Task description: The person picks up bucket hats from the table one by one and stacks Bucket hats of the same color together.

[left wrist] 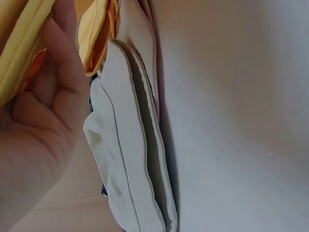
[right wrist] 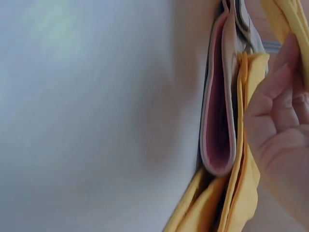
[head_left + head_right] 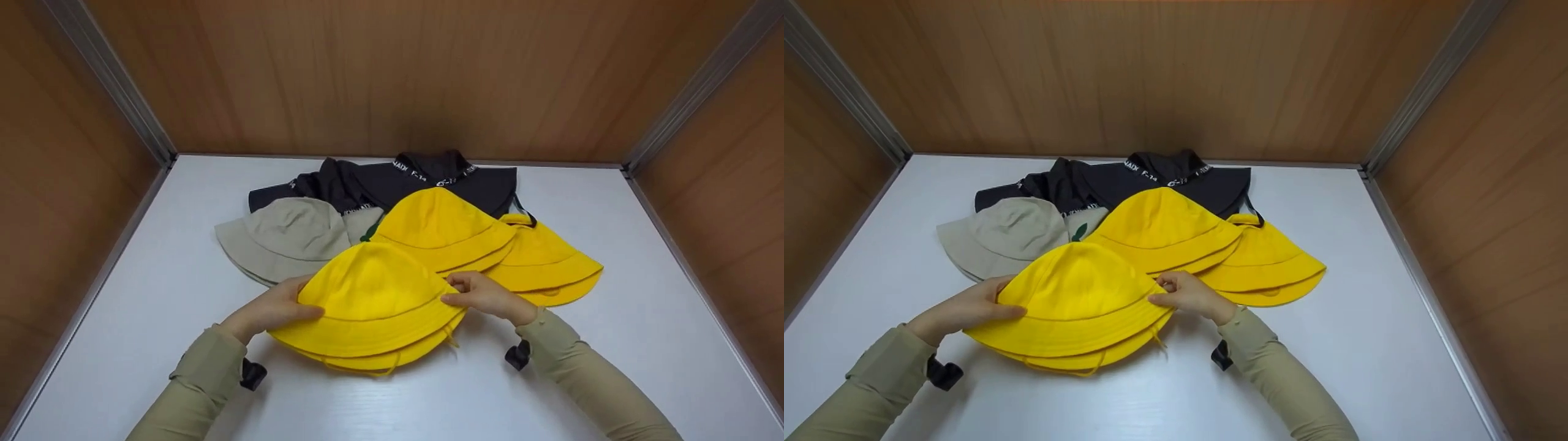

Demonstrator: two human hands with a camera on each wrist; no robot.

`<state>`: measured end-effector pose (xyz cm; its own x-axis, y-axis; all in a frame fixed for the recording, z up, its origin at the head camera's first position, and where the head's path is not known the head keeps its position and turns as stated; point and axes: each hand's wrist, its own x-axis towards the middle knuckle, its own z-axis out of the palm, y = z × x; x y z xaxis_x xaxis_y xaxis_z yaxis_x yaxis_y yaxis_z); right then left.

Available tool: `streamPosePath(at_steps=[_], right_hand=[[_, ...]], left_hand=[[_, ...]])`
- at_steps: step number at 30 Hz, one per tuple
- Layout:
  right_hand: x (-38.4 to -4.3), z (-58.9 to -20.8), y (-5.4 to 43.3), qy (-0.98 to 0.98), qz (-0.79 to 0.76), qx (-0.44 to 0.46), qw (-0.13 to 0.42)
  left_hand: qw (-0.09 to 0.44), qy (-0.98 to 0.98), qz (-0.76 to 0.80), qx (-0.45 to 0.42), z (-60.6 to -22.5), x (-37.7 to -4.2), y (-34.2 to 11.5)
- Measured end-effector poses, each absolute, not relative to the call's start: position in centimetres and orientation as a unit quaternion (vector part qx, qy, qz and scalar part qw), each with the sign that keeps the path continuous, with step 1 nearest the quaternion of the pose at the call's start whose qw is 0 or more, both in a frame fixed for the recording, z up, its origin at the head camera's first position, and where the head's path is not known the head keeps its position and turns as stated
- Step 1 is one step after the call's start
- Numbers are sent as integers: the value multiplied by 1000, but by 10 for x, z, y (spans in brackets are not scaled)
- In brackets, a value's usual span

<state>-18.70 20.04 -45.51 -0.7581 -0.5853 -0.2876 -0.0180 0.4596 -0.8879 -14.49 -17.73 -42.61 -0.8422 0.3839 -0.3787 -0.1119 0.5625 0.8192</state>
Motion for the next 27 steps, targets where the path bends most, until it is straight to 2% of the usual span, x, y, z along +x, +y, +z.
streamPosePath(at_steps=[7,14,27], right_hand=[[-174,-464,181,795,-479,-221,299],[-160,-473,157,803,-439,-238,324],[-158,-473,117,826,-376,-244,342]], left_hand=[[274,854,436,77,-435,-136,-196],[309,853,418,58,-440,-123,-217],[316,869,379,31,-448,-114,-249]])
